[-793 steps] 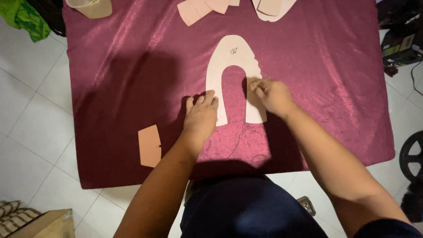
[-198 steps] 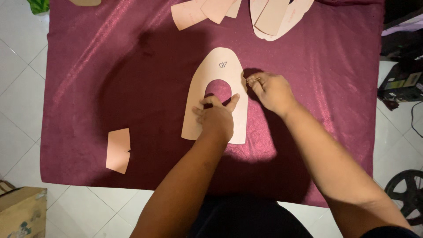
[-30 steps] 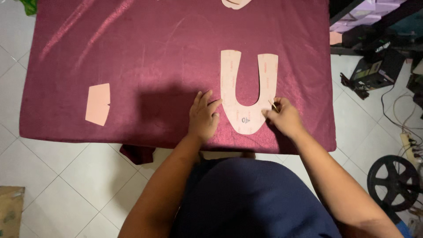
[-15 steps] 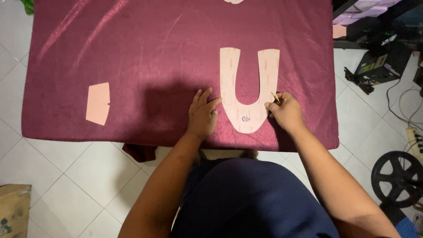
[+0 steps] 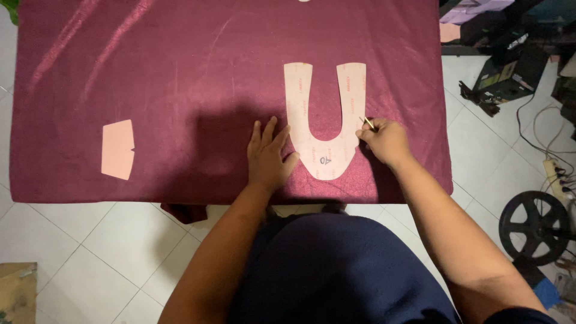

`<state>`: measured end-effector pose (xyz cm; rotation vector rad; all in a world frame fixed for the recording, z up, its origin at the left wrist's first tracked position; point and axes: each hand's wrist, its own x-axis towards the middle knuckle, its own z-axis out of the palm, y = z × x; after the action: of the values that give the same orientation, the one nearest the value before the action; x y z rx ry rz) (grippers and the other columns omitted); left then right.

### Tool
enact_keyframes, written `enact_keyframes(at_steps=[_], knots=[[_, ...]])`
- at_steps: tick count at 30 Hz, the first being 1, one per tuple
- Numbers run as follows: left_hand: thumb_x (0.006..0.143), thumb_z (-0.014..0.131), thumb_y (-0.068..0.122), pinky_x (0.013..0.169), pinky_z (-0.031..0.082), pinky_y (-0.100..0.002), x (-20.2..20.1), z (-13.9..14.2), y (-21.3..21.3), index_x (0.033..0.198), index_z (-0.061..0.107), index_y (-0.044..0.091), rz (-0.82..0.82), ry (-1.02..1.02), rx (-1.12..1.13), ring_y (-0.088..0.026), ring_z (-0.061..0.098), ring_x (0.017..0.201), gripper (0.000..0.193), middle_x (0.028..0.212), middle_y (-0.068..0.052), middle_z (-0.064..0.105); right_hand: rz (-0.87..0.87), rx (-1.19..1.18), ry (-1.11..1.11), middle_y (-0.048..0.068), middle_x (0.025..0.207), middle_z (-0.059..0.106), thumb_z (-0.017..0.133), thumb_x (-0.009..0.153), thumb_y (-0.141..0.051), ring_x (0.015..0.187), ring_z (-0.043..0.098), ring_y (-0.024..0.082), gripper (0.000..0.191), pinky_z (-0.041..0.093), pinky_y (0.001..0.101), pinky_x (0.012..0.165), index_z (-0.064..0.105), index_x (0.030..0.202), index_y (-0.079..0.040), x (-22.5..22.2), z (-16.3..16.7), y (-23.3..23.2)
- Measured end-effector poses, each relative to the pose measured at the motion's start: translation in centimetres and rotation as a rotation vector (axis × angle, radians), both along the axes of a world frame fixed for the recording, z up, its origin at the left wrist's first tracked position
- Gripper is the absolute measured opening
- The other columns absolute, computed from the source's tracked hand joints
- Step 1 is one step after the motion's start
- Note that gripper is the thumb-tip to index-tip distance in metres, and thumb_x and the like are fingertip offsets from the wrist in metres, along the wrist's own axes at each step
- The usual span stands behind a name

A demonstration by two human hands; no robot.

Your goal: The person places a U-shaped paper pattern on a maroon fabric and uses a small stick to trace its outline. They repeatedly reposition the pattern and continue tracing along the edges to mark the fabric for cutting.

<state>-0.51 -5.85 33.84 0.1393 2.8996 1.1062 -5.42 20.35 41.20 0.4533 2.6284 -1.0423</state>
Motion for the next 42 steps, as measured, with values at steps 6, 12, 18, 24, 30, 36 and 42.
enact_keyframes(at_steps=[6, 12, 18, 24, 30, 36, 42], knots=[[0.088, 0.067, 0.031, 0.119, -0.006, -0.069, -0.7, 0.3, -0.1, 0.147, 0.055, 0.027, 0.008, -0.2, -0.015, -0.044, 0.003, 0.155, 0.061, 0.168, -0.011, 0.022, -0.073, -0.16, 0.04, 0.001, 0.071, 0.07, 0.08, 0.088, -0.014, 0.058, 0.059, 0.009, 0.013, 0.049, 0.0282, 0.055, 0.074, 0.083, -0.004, -0.1, 0.0, -0.1], [0.091, 0.064, 0.029, 0.118, -0.01, -0.069, -1.4, 0.5, -0.4, 0.148, 0.053, 0.028, -0.002, -0.246, -0.001, -0.044, -0.004, 0.156, 0.058, 0.17, -0.012, 0.014, -0.113, -0.154, 0.056, 0.002, 0.071, 0.071, 0.082, 0.086, -0.014, 0.058, 0.058, 0.009, 0.012, 0.048, 0.0283, 0.055, 0.076, 0.084, -0.004, 0.0, 0.4, -0.7], [0.09, 0.062, 0.023, 0.118, -0.01, -0.068, -1.4, 0.7, -0.8, 0.15, 0.052, 0.029, -0.02, -0.234, 0.001, -0.044, -0.005, 0.157, 0.061, 0.171, -0.01, 0.014, -0.108, -0.061, 0.088, 0.003, 0.071, 0.071, 0.082, 0.086, -0.016, 0.059, 0.061, 0.009, 0.012, 0.05, 0.0281, 0.057, 0.076, 0.086, -0.005, 0.3, 0.5, -0.9], [0.091, 0.06, 0.018, 0.119, -0.007, -0.068, -1.4, 0.8, -1.1, 0.147, 0.053, 0.028, -0.003, -0.229, -0.028, -0.04, -0.001, 0.156, 0.057, 0.169, -0.009, 0.016, -0.086, -0.078, 0.104, 0.005, 0.073, 0.072, 0.081, 0.087, -0.015, 0.059, 0.063, 0.01, 0.015, 0.051, 0.0285, 0.056, 0.074, 0.09, -0.001, 0.5, 0.0, -1.2], [0.091, 0.063, 0.017, 0.123, -0.001, -0.066, -0.9, 1.5, -1.7, 0.14, 0.061, 0.026, 0.04, -0.168, -0.005, -0.04, 0.009, 0.158, 0.05, 0.169, -0.011, 0.026, -0.076, -0.04, 0.108, 0.004, 0.075, 0.072, 0.082, 0.086, -0.015, 0.058, 0.064, 0.01, 0.016, 0.052, 0.0282, 0.056, 0.074, 0.09, -0.002, 0.5, -0.1, -1.6], [0.078, 0.079, 0.03, 0.121, -0.003, -0.066, -0.8, 3.1, -2.0, 0.141, 0.058, 0.02, 0.017, -0.207, 0.06, -0.039, 0.005, 0.156, 0.067, 0.167, -0.01, 0.021, -0.063, -0.038, 0.106, 0.005, 0.074, 0.072, 0.082, 0.087, -0.016, 0.058, 0.062, 0.01, 0.017, 0.05, 0.0286, 0.055, 0.075, 0.09, -0.001, 0.5, -0.2, -1.7], [0.079, 0.081, 0.032, 0.122, -0.003, -0.065, -0.9, 3.6, -2.2, 0.142, 0.059, 0.021, 0.004, -0.19, 0.078, -0.039, 0.004, 0.157, 0.068, 0.168, -0.009, 0.02, -0.065, -0.052, 0.096, 0.004, 0.073, 0.071, 0.081, 0.087, -0.017, 0.058, 0.061, 0.01, 0.016, 0.05, 0.0282, 0.055, 0.075, 0.089, -0.002, 0.2, -0.2, -1.5]])
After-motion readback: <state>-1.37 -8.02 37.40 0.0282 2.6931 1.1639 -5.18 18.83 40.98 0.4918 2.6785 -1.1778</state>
